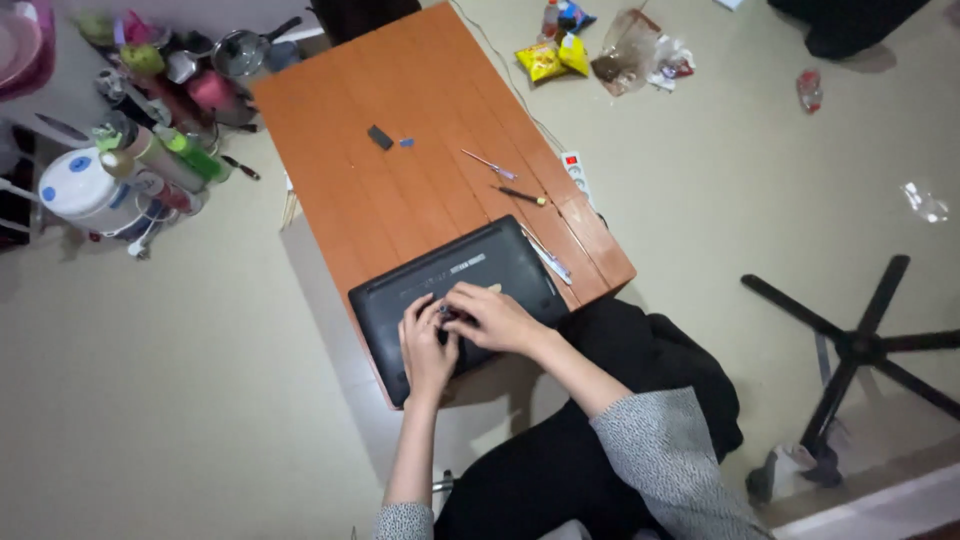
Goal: Using a screwdriver to tighten and secure the bottom panel of a laptop computer.
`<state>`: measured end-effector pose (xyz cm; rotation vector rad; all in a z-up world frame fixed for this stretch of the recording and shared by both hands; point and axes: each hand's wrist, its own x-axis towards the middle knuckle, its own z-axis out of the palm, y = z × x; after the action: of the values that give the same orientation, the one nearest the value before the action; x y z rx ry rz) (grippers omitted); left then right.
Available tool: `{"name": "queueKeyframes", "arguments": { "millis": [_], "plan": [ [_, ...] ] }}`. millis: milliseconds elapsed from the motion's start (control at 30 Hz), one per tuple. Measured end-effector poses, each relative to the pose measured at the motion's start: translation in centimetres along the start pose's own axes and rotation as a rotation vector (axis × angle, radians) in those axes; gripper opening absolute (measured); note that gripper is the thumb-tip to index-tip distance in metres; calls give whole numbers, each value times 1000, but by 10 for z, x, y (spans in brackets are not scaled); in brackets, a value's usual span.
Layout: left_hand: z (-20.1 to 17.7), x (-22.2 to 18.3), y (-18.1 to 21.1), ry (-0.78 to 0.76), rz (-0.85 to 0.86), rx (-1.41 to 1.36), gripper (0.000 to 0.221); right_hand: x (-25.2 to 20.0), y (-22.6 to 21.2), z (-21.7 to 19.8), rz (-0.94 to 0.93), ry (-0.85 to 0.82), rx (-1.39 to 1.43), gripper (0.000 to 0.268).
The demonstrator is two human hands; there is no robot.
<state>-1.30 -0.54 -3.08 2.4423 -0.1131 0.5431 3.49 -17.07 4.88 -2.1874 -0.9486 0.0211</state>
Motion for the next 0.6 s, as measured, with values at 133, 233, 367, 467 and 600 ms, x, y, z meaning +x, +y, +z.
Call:
{"name": "queueKeyframes", "arguments": {
  "millis": [133, 233, 367, 467, 600],
  "plan": [
    [-10, 6, 12, -16, -19, 1, 13, 2, 0, -13, 6, -53, 145, 13],
    [-10, 8, 13, -39, -46, -12, 11, -1, 16, -8, 24, -27, 67, 5],
    [-13, 9, 17, -61, -66, 25, 16, 2, 30, 2, 27, 5, -92, 13],
    [-12, 6, 15, -63, -43, 22, 21, 5, 22, 2, -22, 3, -134, 15],
    [-9, 8, 12, -70, -38, 36, 19, 4, 19, 3, -28, 20, -161, 19]
  ]
}}
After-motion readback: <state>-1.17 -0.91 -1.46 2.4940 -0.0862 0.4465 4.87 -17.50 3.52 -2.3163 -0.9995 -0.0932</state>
